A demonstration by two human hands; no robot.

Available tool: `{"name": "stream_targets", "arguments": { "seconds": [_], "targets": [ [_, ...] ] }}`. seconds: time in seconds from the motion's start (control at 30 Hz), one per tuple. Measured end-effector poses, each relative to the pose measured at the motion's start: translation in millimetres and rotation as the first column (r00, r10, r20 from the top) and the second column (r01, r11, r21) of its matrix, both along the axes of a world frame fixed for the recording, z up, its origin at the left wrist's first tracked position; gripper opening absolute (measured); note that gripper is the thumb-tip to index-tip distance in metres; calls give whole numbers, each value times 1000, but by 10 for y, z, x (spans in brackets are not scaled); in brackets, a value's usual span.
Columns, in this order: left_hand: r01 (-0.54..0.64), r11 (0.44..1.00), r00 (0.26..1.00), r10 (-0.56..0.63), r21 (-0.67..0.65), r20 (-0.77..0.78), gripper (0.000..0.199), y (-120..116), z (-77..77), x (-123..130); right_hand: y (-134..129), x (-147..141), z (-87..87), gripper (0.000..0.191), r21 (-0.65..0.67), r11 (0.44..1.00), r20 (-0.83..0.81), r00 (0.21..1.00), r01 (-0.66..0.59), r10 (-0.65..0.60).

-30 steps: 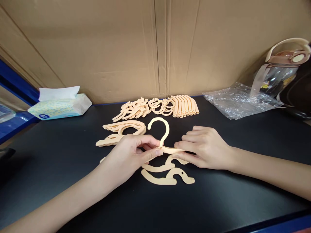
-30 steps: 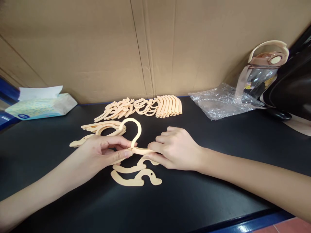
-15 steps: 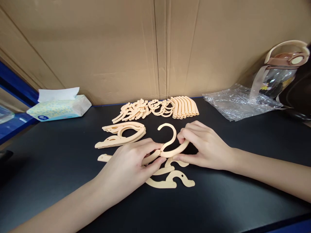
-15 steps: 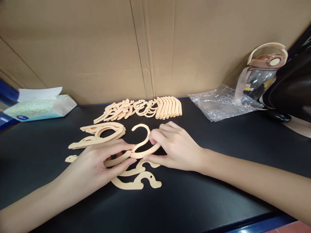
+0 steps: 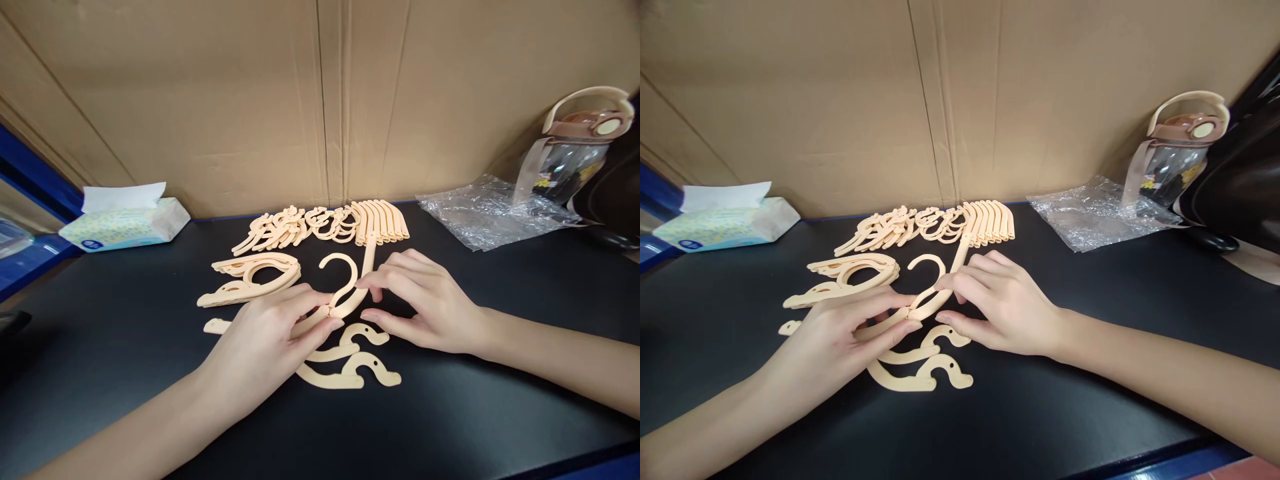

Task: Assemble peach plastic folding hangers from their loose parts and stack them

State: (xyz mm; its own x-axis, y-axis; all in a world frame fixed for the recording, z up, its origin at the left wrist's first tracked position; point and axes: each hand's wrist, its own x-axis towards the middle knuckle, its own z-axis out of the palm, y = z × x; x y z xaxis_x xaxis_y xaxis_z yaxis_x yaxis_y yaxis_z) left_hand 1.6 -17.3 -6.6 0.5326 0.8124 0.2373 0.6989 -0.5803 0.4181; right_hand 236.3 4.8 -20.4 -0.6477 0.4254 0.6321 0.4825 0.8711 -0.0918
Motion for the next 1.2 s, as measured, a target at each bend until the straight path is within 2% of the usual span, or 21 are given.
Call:
{"name": "stream_targets", "arguments": {
  "seconds": [0.37,0.57,0.77,0.87,0.97,1.13,1.2],
  "targets": [
    [53,998,998,-52,39,-31,16,-14,4,0,24,5,-6,38,-10,1000,94,995,17,-16],
    [102,983,994,-94,152,-59,17,-33,-23,-5,6,0,5,34,-48,999,94,996,13,-9],
    [65,980,997,-57,188,-44,18,-15,-63,-11,16,0,32,25,-136,972,-1,981,191,-193],
    [77,977,996,-67,201,-57,19,-1,-78,-15,51,11,32,31,-155,939,40,951,308,-305],
    [78,967,994,-57,244,-95,19,17,-71,-18,86,14,12,30,-112,910,103,915,399,-389],
    [52,963,993,-21,263,-119,18,40,-28,-11,143,22,-50,12,-67,892,172,885,448,-432],
    [51,966,992,-20,255,-123,16,47,-19,-6,158,35,-68,14,-65,896,195,886,440,-421]
  ]
}}
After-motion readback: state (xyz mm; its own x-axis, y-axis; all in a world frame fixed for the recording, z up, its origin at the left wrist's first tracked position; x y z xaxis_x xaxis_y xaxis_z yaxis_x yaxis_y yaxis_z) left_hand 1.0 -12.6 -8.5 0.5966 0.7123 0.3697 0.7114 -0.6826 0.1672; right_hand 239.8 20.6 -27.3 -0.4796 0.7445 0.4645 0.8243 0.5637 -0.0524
